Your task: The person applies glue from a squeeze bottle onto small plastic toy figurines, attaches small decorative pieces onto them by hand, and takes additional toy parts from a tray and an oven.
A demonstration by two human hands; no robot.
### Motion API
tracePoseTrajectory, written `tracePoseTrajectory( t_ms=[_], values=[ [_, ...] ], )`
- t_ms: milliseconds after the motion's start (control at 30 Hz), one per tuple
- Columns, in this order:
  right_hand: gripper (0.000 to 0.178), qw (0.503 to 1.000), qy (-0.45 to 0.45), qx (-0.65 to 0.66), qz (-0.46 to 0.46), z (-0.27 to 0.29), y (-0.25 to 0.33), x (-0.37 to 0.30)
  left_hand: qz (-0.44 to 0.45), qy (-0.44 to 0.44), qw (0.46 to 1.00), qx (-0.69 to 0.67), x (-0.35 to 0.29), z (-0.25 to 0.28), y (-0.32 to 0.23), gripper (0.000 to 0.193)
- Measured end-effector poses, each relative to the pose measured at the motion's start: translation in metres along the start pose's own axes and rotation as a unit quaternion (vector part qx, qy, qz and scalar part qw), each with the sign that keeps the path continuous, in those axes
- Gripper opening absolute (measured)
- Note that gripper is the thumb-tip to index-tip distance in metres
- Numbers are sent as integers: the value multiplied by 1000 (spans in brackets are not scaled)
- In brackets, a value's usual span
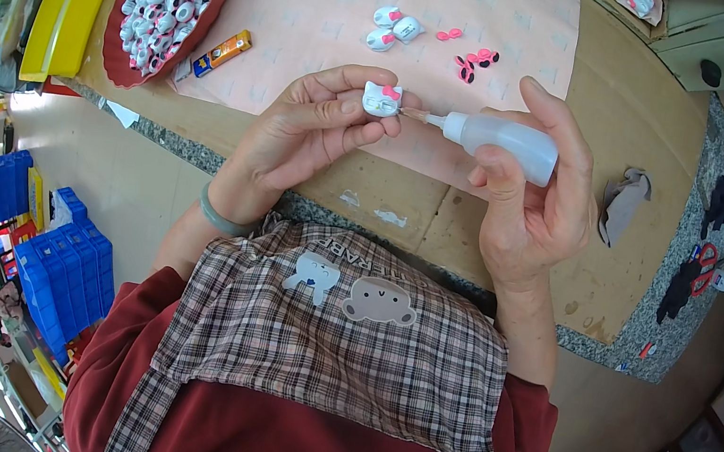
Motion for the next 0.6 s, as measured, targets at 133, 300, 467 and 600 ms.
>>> tracePoseTrajectory(
  t_ms=[133,300,467,600],
  values=[
    [39,1000,3,-4,-4,-2,-1,-1,2,9,1000,-6,1,0,2,31],
    [38,1000,2,-10,3,-1,0,0,3,4,1000,-5,0,1,2,31],
    [38,1000,5,-27,13,1,1,0,2,19,1000,-25,0,1,-1,31],
    [38,999,12,-35,18,0,2,-1,-1,13,1000,-18,0,2,-2,31]
  ],
)
Point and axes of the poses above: each hand's wrist, its own x-axis towards the middle knuckle, its own z-axis out of the back of the hand, y = z × x, the point moved 9 cm from there along x, towards the middle knuckle, and after that the axes turned 9 degrees about -y, right-handed, at the moved point
